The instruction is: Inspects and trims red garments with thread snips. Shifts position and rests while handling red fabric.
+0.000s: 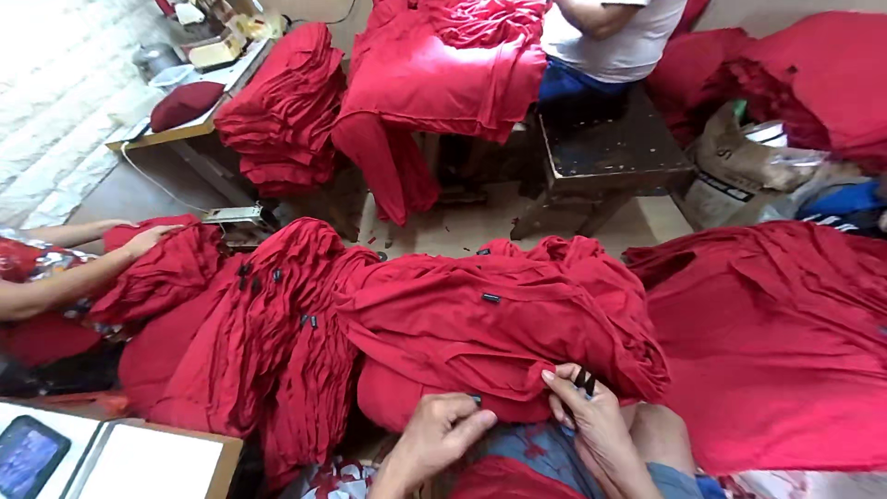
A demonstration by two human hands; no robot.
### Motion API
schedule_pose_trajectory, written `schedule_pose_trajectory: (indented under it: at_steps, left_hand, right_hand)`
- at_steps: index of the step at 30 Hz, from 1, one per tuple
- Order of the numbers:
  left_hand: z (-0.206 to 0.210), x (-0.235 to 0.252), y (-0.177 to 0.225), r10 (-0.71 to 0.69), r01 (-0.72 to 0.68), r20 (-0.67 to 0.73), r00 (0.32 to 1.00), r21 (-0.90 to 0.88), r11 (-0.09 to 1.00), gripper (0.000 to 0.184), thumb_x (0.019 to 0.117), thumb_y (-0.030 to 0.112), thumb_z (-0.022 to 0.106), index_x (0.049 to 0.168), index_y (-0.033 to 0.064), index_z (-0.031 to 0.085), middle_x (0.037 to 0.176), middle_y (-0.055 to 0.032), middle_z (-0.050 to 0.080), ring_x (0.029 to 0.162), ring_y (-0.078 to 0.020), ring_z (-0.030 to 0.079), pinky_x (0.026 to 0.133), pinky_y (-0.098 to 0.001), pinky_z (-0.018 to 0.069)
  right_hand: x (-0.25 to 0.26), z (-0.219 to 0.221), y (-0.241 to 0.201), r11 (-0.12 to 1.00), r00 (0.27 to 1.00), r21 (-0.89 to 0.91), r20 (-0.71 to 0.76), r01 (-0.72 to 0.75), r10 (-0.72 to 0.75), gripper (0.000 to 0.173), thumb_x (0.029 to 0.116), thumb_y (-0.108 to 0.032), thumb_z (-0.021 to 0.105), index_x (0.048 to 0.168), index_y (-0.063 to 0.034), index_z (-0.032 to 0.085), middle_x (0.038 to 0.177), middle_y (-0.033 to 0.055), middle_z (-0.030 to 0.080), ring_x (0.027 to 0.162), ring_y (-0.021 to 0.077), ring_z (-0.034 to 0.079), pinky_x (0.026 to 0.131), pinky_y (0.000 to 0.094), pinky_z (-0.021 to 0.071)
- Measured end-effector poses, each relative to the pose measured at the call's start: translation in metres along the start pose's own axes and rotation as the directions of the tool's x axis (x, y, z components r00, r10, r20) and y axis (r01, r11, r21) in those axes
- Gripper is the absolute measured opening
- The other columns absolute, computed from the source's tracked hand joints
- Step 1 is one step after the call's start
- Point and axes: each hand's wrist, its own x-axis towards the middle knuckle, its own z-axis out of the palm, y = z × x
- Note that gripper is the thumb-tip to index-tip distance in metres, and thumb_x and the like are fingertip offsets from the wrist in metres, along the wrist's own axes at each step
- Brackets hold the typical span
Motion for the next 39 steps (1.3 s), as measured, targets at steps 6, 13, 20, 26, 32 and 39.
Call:
schedule_pose_trajectory:
  at_steps: [6,13,20,26,32,39]
  left_hand:
    - [-0.012,0.011,-0.020,0.138,-0.054,-0.178,0.974,0.411,0.910,0.019,0.0944,0.030,0.071,0.098,0.0116,0.075,0.102,0.0009,0.074,0.107,-0.0159,0.065,0.096,-0.0366,0.0501]
    - [-0.027,0.013,-0.029,0.093,0.008,-0.167,0.982,0.518,0.855,0.022,0.0962,0.037,0.066,0.091,0.0188,0.076,0.091,0.0061,0.074,0.105,-0.0149,0.065,0.103,-0.0488,0.0364]
    - [-0.035,0.011,-0.019,0.102,-0.066,-0.051,0.993,0.468,0.881,0.035,0.0938,0.050,0.066,0.074,0.0237,0.076,0.086,0.0100,0.073,0.099,-0.0112,0.064,0.102,-0.0485,0.0356]
    - [0.017,0.022,-0.017,0.114,-0.095,-0.041,0.993,0.314,0.945,0.023,0.0985,0.023,0.065,0.088,0.0040,0.071,0.089,-0.0070,0.069,0.086,-0.0169,0.068,0.080,-0.0328,0.0581]
    - [0.055,0.045,-0.015,0.209,-0.134,-0.253,0.945,0.282,0.950,0.024,0.0922,0.019,0.073,0.106,-0.0003,0.071,0.100,-0.0120,0.071,0.087,-0.0172,0.070,0.079,-0.0293,0.0598]
    - [0.050,0.062,0.005,0.192,-0.092,-0.272,0.943,0.341,0.935,0.017,0.0948,0.009,0.065,0.091,-0.0032,0.076,0.094,-0.0120,0.077,0.088,-0.0204,0.076,0.084,-0.0336,0.0609]
  right_hand:
    - [0.001,0.001,-0.004,1.000,1.000,0.007,-0.012,0.003,-0.003,0.005,0.0938,0.002,0.062,0.094,-0.0037,0.063,0.059,-0.0018,0.058,0.040,0.0021,0.045,0.039,0.0153,0.0390]
    - [0.007,-0.013,-0.008,0.950,0.954,-0.146,0.160,0.276,-0.253,0.024,0.0937,-0.002,0.052,0.108,-0.0004,0.072,0.087,-0.0010,0.073,0.047,0.0011,0.052,0.044,0.0176,0.0474]
    - [0.011,-0.009,-0.021,0.869,0.956,-0.410,0.206,0.278,-0.209,0.015,0.0900,-0.017,0.073,0.100,-0.0049,0.073,0.069,-0.0037,0.068,0.054,0.0052,0.064,0.052,0.0220,0.0565]
    - [0.011,-0.006,-0.011,0.971,0.984,-0.186,0.127,0.148,-0.125,0.018,0.0853,-0.004,0.072,0.103,-0.0033,0.072,0.069,-0.0041,0.066,0.055,0.0013,0.054,0.049,0.0162,0.0425]
    - [0.004,-0.002,-0.009,0.968,0.979,-0.191,0.156,0.163,-0.134,0.018,0.0888,-0.006,0.067,0.105,-0.0025,0.072,0.078,-0.0008,0.072,0.063,0.0040,0.063,0.055,0.0198,0.0511]
    - [0.004,0.001,-0.010,0.984,0.993,-0.155,0.086,0.088,-0.076,0.015,0.0876,0.002,0.065,0.102,-0.0025,0.070,0.077,-0.0037,0.071,0.061,0.0003,0.061,0.054,0.0171,0.0488]
